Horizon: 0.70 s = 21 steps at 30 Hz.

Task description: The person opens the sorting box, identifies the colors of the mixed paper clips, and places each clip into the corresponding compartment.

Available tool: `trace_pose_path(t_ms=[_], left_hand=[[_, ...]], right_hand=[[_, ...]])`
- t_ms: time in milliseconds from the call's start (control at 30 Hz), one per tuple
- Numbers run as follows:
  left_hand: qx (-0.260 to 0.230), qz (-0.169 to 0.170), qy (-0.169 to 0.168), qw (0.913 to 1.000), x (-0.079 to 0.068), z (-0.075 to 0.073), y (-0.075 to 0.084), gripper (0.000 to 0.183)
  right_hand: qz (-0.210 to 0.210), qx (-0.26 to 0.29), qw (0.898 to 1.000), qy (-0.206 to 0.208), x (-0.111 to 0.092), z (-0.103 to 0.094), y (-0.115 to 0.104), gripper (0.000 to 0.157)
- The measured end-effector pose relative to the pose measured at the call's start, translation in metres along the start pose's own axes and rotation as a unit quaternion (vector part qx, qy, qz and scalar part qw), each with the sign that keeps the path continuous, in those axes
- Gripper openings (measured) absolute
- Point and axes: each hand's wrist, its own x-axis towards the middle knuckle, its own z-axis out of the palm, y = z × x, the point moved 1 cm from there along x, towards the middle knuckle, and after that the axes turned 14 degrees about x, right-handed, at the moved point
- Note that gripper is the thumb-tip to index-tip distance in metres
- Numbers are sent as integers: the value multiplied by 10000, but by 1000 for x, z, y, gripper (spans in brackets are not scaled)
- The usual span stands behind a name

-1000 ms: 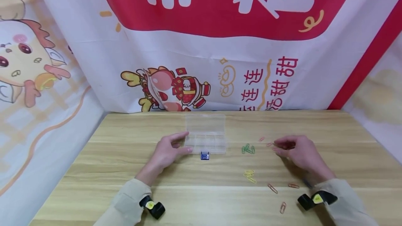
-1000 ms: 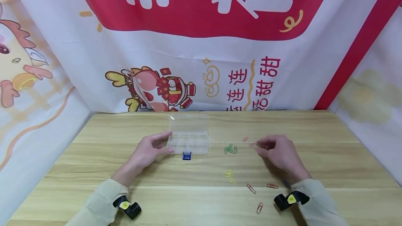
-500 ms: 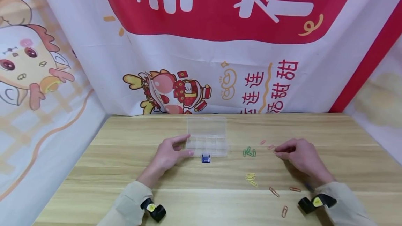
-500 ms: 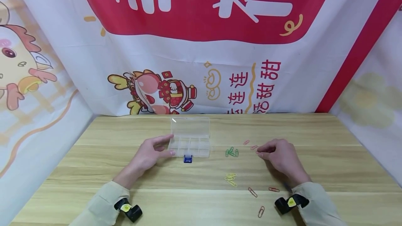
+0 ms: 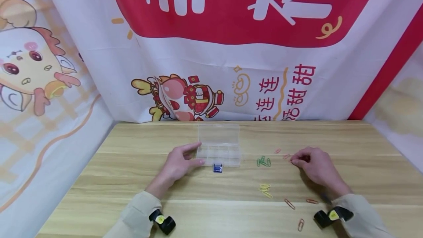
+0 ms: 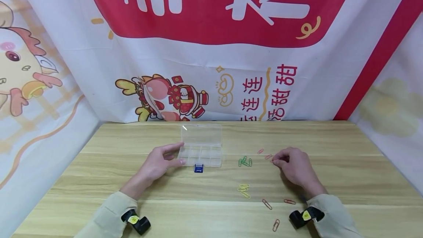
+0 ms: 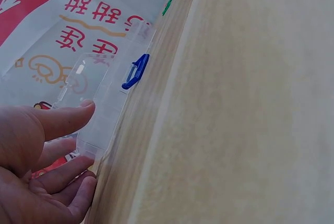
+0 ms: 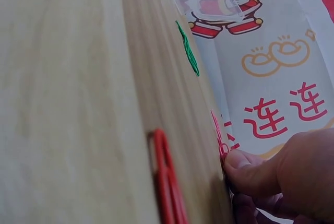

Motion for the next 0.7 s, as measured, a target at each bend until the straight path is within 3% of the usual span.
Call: trace_pose_path(t_ms=[333, 500, 700], left_hand=[[52, 8, -26, 10000, -1, 0, 1, 63], [93, 50, -14, 9999, -2, -1, 1, 64], [55, 62, -45, 10000, 0, 0, 1, 64]], right_hand=[[-57, 145, 9999, 67, -3, 5, -6, 11], [125, 614, 9980, 107, -3, 6, -21, 14], [-170, 1131, 9932, 198, -6, 8, -51, 16]])
